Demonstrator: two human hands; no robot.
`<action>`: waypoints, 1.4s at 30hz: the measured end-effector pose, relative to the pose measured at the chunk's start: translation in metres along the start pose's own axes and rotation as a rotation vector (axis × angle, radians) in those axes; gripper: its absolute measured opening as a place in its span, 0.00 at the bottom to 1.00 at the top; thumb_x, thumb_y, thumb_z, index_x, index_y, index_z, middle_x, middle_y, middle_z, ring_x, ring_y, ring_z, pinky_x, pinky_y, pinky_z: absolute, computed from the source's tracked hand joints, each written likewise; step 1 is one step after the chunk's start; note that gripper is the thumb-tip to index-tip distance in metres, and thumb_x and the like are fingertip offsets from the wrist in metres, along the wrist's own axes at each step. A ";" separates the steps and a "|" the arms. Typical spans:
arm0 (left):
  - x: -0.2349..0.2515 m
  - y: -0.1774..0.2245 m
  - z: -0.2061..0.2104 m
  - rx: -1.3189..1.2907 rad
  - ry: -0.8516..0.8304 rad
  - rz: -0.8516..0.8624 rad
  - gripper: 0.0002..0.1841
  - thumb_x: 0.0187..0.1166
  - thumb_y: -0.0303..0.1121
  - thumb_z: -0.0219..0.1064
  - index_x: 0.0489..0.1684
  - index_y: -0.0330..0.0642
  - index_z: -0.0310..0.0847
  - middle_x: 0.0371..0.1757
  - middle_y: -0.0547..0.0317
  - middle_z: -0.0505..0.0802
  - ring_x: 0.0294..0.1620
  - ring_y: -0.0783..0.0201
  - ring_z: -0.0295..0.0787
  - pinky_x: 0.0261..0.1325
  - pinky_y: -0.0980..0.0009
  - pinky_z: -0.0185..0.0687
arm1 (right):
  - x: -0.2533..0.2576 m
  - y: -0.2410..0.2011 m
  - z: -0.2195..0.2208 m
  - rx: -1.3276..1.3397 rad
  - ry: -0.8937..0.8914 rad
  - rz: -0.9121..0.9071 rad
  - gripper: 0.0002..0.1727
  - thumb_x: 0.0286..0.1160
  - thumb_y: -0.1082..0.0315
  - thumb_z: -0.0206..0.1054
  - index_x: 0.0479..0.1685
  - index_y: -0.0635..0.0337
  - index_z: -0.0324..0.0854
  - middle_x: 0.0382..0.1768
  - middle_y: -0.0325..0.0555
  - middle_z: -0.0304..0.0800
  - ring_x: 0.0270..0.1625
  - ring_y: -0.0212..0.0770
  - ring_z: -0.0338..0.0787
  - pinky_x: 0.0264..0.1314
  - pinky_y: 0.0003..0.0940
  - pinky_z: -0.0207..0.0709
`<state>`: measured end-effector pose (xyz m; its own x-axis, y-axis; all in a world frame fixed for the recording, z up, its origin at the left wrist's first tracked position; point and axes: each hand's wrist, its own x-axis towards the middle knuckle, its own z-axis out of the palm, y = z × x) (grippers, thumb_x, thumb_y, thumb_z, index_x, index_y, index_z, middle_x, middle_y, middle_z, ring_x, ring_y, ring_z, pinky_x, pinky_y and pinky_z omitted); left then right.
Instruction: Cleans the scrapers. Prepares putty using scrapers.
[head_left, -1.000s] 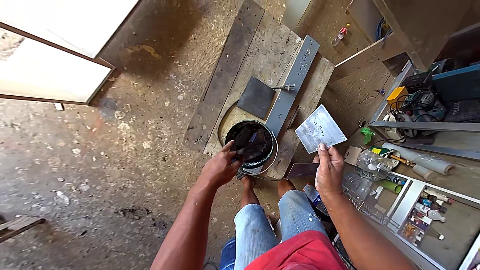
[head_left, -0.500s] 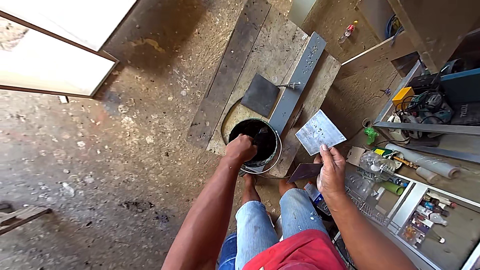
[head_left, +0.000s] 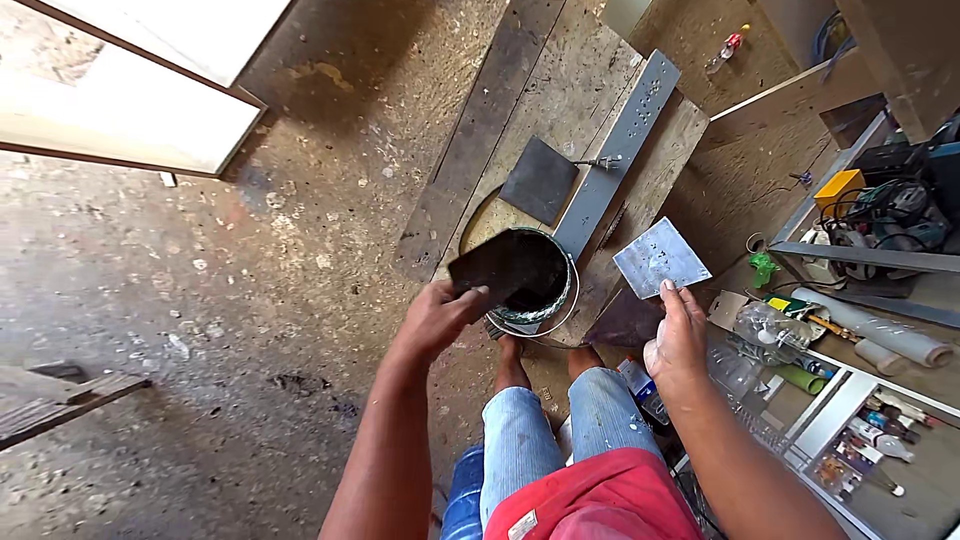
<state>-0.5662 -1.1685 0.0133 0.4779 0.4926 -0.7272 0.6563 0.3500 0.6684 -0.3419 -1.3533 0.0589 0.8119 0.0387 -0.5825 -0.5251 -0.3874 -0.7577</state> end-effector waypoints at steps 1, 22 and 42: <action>-0.008 -0.007 -0.003 -0.139 0.035 -0.002 0.09 0.86 0.37 0.64 0.51 0.43 0.87 0.40 0.60 0.95 0.36 0.67 0.91 0.44 0.63 0.89 | -0.001 -0.002 0.003 0.006 0.029 0.083 0.16 0.89 0.61 0.59 0.61 0.63 0.81 0.58 0.52 0.85 0.64 0.43 0.83 0.69 0.49 0.77; -0.117 -0.103 0.093 -1.176 0.139 -0.031 0.13 0.78 0.29 0.70 0.56 0.35 0.82 0.45 0.46 0.96 0.44 0.56 0.95 0.55 0.57 0.90 | -0.058 0.063 0.040 -0.293 -0.351 0.141 0.15 0.88 0.65 0.61 0.33 0.64 0.85 0.29 0.46 0.87 0.32 0.36 0.87 0.36 0.33 0.84; -0.093 -0.077 0.041 -1.286 0.406 -0.093 0.08 0.88 0.27 0.56 0.54 0.38 0.80 0.41 0.48 0.94 0.36 0.61 0.92 0.42 0.64 0.90 | -0.006 0.075 0.034 -0.802 -0.410 -0.709 0.19 0.79 0.62 0.67 0.60 0.68 0.82 0.60 0.62 0.83 0.49 0.49 0.89 0.49 0.44 0.87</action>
<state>-0.6367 -1.2740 0.0231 0.1102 0.5471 -0.8298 -0.4376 0.7763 0.4537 -0.3945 -1.3507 -0.0044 0.6387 0.7231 -0.2631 0.4503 -0.6285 -0.6342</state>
